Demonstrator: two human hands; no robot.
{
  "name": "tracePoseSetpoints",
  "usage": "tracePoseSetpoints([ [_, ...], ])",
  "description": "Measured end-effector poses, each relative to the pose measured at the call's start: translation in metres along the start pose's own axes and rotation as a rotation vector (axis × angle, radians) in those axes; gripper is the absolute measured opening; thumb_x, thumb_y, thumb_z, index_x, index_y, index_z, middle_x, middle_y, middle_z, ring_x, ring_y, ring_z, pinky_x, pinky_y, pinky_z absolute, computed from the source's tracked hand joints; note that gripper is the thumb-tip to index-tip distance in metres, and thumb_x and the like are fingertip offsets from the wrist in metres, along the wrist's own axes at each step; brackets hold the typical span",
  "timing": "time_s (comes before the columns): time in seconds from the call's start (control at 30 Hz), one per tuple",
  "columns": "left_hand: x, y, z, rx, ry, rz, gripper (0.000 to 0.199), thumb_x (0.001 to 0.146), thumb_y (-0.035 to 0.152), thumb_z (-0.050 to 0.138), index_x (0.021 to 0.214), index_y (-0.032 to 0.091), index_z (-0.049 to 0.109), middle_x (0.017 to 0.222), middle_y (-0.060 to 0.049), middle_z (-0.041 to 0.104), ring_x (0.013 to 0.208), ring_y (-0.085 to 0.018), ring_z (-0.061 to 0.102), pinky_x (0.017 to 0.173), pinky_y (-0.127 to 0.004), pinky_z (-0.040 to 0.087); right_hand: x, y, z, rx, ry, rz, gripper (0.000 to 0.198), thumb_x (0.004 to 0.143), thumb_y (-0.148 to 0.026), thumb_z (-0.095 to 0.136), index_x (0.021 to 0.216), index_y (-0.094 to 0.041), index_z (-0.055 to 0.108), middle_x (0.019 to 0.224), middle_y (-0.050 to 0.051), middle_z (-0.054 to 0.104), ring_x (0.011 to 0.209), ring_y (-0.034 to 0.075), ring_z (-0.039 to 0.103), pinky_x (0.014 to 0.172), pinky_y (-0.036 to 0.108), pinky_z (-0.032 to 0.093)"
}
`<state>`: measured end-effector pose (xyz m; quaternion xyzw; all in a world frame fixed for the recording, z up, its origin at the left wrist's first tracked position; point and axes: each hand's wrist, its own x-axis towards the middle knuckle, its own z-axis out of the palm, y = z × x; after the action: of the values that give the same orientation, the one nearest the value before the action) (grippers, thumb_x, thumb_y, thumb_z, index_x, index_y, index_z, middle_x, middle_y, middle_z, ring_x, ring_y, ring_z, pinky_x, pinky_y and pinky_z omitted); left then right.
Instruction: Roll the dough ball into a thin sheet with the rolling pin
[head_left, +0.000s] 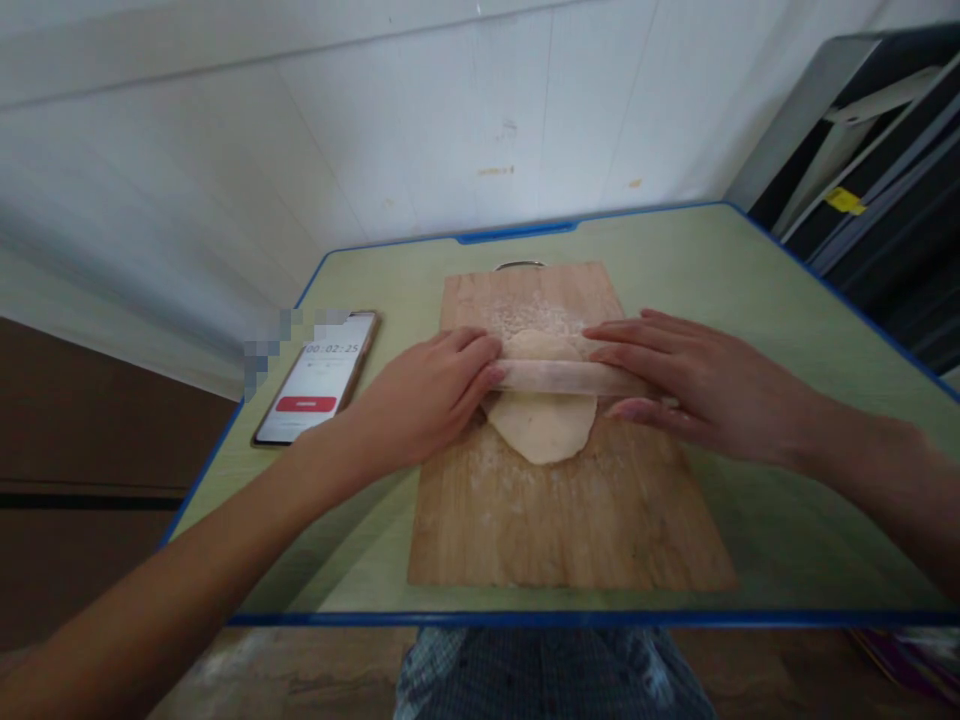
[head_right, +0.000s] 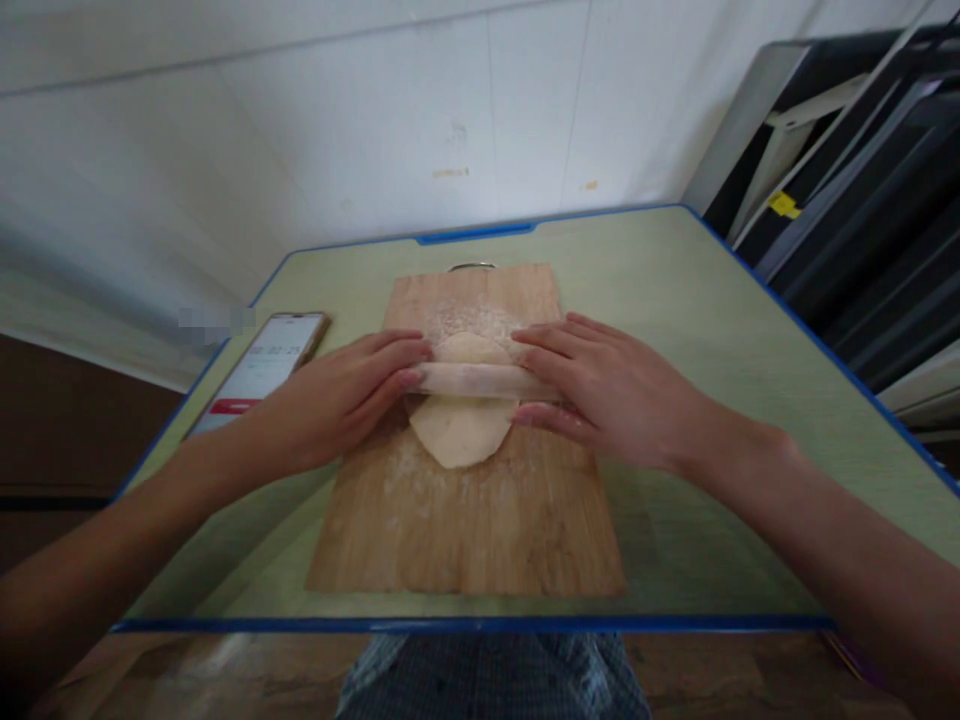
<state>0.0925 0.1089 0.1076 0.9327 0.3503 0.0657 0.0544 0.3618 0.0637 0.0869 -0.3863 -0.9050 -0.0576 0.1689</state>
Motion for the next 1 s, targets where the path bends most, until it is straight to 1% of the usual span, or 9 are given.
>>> tracePoseSetpoints([
  [0.07,0.004,-0.012,0.001,-0.035,0.042,-0.003,0.042,0.099,0.031,0.023,0.116,0.013,0.057,0.119,-0.011,0.062,0.115,-0.023,0.057,0.1,-0.041,0.044,0.008,0.007,-0.001,0.04,-0.048,0.033,0.059,0.098,-0.052,0.027,0.108,-0.011,0.068,0.128,0.019,0.062,0.117,0.031,0.059,0.098,0.051,0.046],
  [0.2,0.027,-0.035,-0.007,-0.043,0.117,-0.114,0.047,0.094,0.033,0.026,0.127,0.01,0.051,0.132,-0.013,0.058,0.124,-0.024,0.052,0.106,-0.043,0.039,0.023,0.021,0.002,0.116,-0.128,0.121,0.066,0.097,-0.056,0.019,0.126,-0.013,0.06,0.136,0.017,0.056,0.127,0.03,0.051,0.102,0.054,0.043],
  [0.43,0.049,-0.037,-0.003,-0.07,-0.056,-0.137,0.046,0.096,0.03,0.023,0.123,0.007,0.052,0.135,-0.015,0.055,0.129,-0.022,0.048,0.112,-0.037,0.031,0.032,0.032,0.019,0.157,-0.213,0.052,0.066,0.097,-0.055,0.02,0.128,-0.011,0.059,0.141,0.018,0.052,0.136,0.034,0.038,0.109,0.061,0.03],
  [0.63,0.035,-0.037,0.003,-0.092,-0.038,-0.098,0.044,0.097,0.032,0.025,0.128,0.011,0.049,0.142,-0.014,0.049,0.136,-0.024,0.039,0.113,-0.042,0.03,0.021,0.028,0.024,0.172,-0.211,0.132,0.069,0.097,-0.054,0.023,0.14,-0.003,0.044,0.148,0.02,0.041,0.139,0.032,0.032,0.112,0.055,0.028],
  [0.7,0.024,-0.043,-0.007,-0.089,0.038,-0.109,0.041,0.096,0.034,0.031,0.124,0.013,0.053,0.135,-0.013,0.055,0.129,-0.025,0.047,0.107,-0.042,0.038,0.018,0.023,0.022,0.196,-0.19,0.142,0.073,0.096,-0.056,0.023,0.139,0.0,0.044,0.147,0.022,0.041,0.138,0.032,0.033,0.112,0.053,0.03],
  [0.8,-0.006,-0.051,-0.028,-0.011,0.083,-0.181,0.024,0.091,0.031,0.043,0.095,0.016,0.062,0.099,-0.009,0.067,0.094,-0.021,0.063,0.082,-0.035,0.051,0.013,0.017,0.022,0.223,-0.126,0.171,0.07,0.096,-0.055,0.027,0.136,-0.003,0.049,0.144,0.019,0.045,0.137,0.031,0.035,0.112,0.05,0.031],
  [0.9,-0.045,-0.053,-0.041,0.005,-0.078,-0.243,0.018,0.091,0.024,0.046,0.082,0.02,0.061,0.078,-0.001,0.064,0.068,-0.014,0.059,0.063,-0.026,0.047,0.005,0.014,0.026,0.25,-0.085,0.236,0.063,0.097,-0.05,0.031,0.141,-0.008,0.045,0.147,0.012,0.043,0.135,0.029,0.039,0.112,0.047,0.033],
  [0.93,-0.056,-0.052,-0.041,-0.026,-0.045,-0.234,0.019,0.089,0.023,0.047,0.077,0.02,0.061,0.067,0.002,0.061,0.057,-0.012,0.055,0.054,-0.023,0.043,0.002,0.014,0.027,0.261,-0.084,0.258,0.062,0.097,-0.049,0.031,0.143,-0.01,0.043,0.148,0.011,0.042,0.135,0.028,0.04,0.112,0.046,0.034],
  [1.0,-0.074,-0.046,-0.034,-0.06,-0.052,-0.273,0.016,0.089,0.025,0.05,0.079,0.022,0.062,0.071,0.002,0.063,0.06,-0.012,0.056,0.056,-0.024,0.043,-0.001,0.014,0.029,0.272,-0.087,0.3,0.061,0.097,-0.049,0.031,0.143,-0.011,0.043,0.149,0.009,0.041,0.135,0.027,0.039,0.112,0.046,0.033],
])
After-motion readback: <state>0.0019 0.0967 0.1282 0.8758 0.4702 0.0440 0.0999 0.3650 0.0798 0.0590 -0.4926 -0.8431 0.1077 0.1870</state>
